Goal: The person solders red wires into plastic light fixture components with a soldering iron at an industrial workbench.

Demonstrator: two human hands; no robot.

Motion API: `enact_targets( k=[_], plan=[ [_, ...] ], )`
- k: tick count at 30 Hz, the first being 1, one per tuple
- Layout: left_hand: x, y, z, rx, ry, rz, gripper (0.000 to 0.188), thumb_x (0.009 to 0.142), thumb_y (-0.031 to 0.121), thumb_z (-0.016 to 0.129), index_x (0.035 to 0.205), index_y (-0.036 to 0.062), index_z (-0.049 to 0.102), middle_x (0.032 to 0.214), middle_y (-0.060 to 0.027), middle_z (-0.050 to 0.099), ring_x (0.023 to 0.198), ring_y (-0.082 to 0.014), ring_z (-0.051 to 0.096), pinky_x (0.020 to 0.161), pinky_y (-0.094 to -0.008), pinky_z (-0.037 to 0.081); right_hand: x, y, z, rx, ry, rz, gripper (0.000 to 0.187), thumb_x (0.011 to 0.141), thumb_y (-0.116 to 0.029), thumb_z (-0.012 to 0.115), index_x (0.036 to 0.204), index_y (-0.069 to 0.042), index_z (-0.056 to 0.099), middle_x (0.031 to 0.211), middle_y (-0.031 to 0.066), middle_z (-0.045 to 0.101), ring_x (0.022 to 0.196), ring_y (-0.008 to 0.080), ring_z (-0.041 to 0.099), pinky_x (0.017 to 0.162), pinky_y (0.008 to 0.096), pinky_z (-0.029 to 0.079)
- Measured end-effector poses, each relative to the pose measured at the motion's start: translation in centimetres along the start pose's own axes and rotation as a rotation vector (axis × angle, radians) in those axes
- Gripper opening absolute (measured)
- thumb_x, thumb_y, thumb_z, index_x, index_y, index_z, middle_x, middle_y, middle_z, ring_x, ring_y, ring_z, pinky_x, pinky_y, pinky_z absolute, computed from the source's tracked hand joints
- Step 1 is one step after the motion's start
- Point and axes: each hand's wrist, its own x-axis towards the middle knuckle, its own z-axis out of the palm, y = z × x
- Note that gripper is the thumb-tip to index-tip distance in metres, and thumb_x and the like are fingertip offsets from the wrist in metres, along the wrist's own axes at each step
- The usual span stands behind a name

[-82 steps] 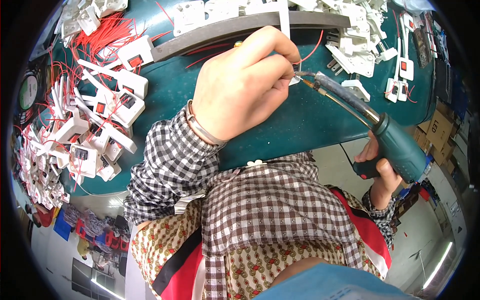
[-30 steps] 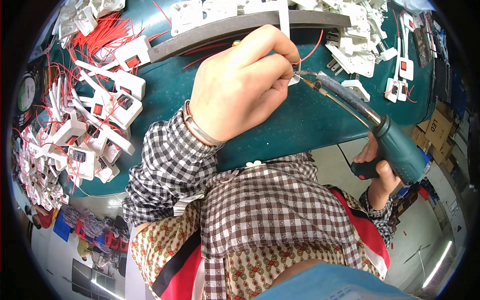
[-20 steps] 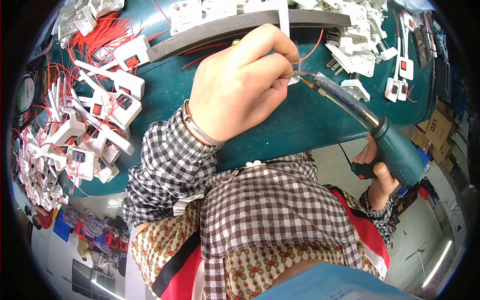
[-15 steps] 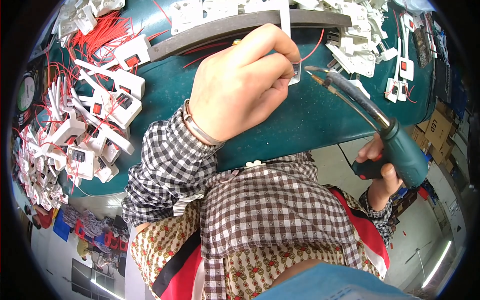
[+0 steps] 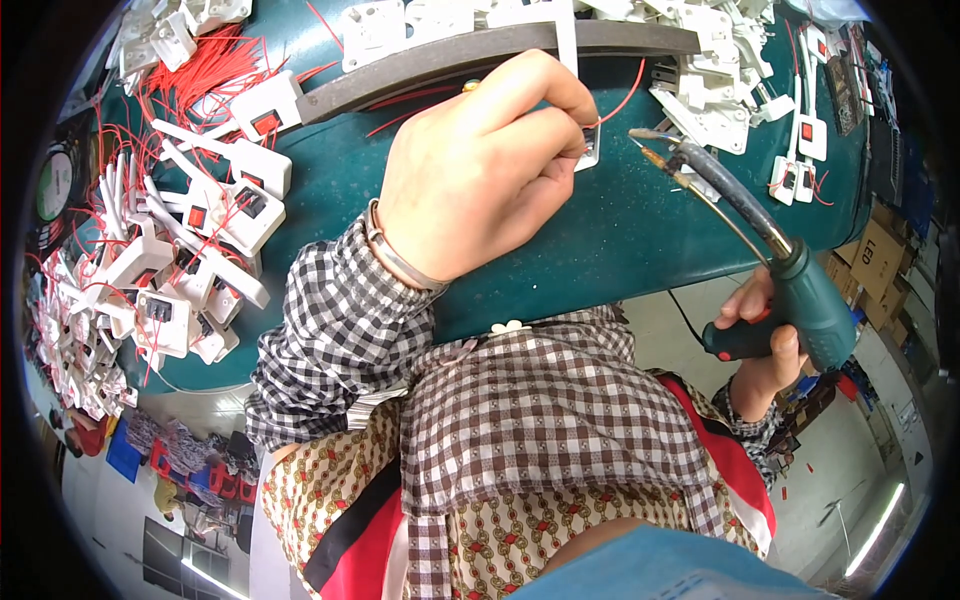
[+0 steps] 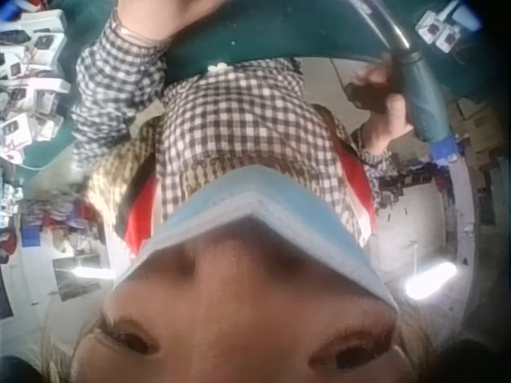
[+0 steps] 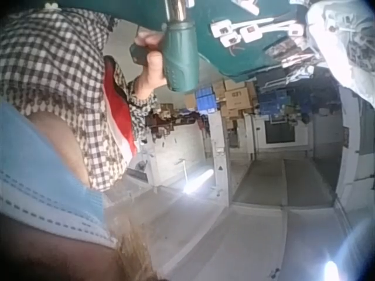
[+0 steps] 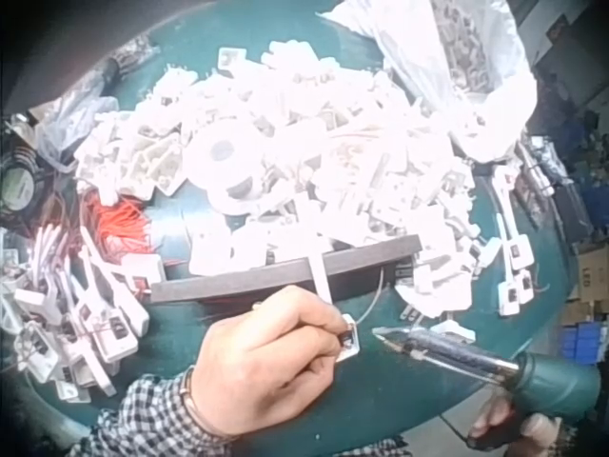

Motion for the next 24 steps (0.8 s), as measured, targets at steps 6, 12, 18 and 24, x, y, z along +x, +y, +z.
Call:
enact_targets(
  k=[6, 12, 18, 24],
  plan=[
    [-0.3, 0.1, -0.3, 0.086, 0.001, 0.056, 0.018, 0.065, -0.004, 0.065, 0.080, 0.0029, 0.060, 0.094, -0.0055, 0.057, 0.070, -0.0138, 0.058, 0.058, -0.0233, 0.050, 0.4, 1.0, -0.4, 0.166, 0.048, -0.067, 0.069, 0.082, -0.043, 0.059, 0.114, 0.015, 0.042, 0.075, 0.0105, 0.053, 0.063, 0.0228, 0.057, 0.054, 0.0310, 0.051],
    [-1.4, 2.8, 0.1, 0.420, 0.072, 0.038, 0.054, 0.056, 0.010, 0.075, 0.107, 0.0102, 0.059, 0.104, -0.0092, 0.053, 0.081, -0.0217, 0.055, 0.071, -0.0331, 0.046, 0.6, 3.4, -2.2, 0.469, 0.088, -0.161, 0.062, 0.086, -0.045, 0.052, 0.112, 0.010, 0.041, 0.077, 0.0073, 0.049, 0.064, 0.0178, 0.051, 0.046, 0.0254, 0.050],
    [-1.6, 1.7, 1.4, 0.404, 0.047, 0.090, 0.055, 0.062, 0.004, 0.068, 0.116, 0.0041, 0.053, 0.103, -0.0106, 0.056, 0.091, -0.0266, 0.055, 0.076, -0.0351, 0.045, 1.6, 5.6, -4.8, 0.753, -0.039, -0.211, 0.054, 0.089, -0.043, 0.051, 0.113, 0.005, 0.041, 0.081, 0.0050, 0.047, 0.071, 0.0149, 0.047, 0.051, 0.0240, 0.049],
    [-2.4, 3.5, 1.5, 0.427, 0.023, 0.001, 0.062, 0.064, 0.006, 0.071, 0.122, 0.0051, 0.050, 0.105, -0.0086, 0.057, 0.093, -0.0255, 0.055, 0.079, -0.0352, 0.044, 3.0, 8.0, -5.5, 1.001, -0.154, -0.252, 0.052, 0.086, -0.040, 0.057, 0.112, 0.001, 0.041, 0.078, 0.0035, 0.045, 0.070, 0.0132, 0.046, 0.052, 0.0238, 0.048]
  ],
)
